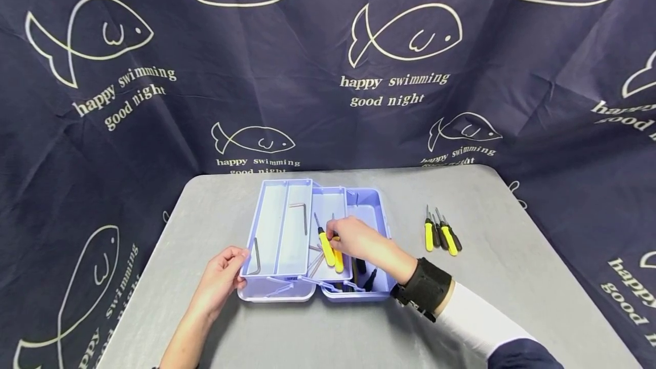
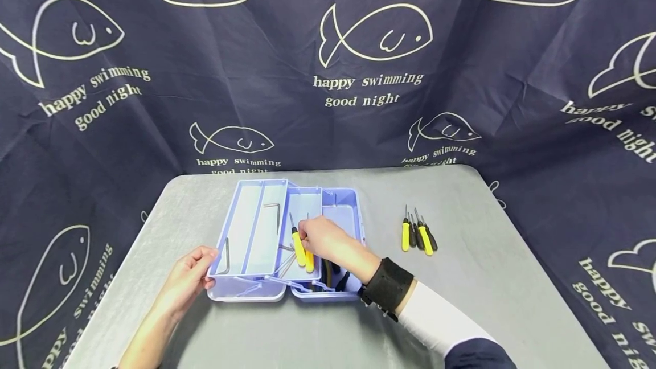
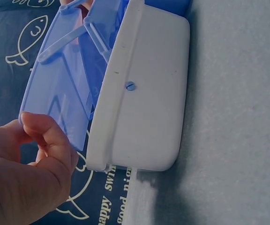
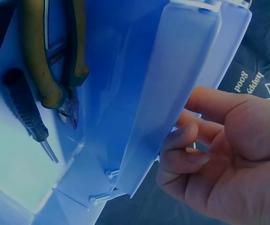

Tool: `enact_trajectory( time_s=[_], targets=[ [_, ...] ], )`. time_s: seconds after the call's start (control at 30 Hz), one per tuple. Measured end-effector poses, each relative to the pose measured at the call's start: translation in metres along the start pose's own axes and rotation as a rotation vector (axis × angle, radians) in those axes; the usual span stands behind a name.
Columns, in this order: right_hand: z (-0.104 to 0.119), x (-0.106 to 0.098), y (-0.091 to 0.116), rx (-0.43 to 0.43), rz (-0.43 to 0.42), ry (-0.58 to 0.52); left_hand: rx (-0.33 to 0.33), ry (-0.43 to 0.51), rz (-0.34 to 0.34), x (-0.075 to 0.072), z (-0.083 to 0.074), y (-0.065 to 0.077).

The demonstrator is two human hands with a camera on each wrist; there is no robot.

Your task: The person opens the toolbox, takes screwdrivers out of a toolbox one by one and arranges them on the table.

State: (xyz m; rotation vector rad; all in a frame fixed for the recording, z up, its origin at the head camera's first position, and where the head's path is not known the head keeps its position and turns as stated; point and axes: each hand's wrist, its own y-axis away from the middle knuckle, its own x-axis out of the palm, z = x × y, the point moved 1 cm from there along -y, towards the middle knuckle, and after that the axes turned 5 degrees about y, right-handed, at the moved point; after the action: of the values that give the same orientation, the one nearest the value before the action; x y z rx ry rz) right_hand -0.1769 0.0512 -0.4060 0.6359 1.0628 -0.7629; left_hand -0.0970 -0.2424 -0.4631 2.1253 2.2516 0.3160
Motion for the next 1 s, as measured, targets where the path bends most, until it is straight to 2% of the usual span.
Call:
enact_trajectory(
  time_s=[0.43,0.7,1.0],
  targets=[
    [-0.0049,0.0085,-0.0012,0.068,-0.098,-0.074,-0.005,-0.001,-0.006,-0.0001,-0.0008,0.0018],
    [-0.0058,0.0092,-0.0009,0.123,-0.130,-0.112,-0.004,-0.004,-0.003,0.0012,-0.0028,0.0001],
    [-0.0026,0.0075,-0.0017,0.125,-0.110,-0.081,-0.011,-0.004,0.000,0.0013,-0.0026,-0.0004]
  ],
)
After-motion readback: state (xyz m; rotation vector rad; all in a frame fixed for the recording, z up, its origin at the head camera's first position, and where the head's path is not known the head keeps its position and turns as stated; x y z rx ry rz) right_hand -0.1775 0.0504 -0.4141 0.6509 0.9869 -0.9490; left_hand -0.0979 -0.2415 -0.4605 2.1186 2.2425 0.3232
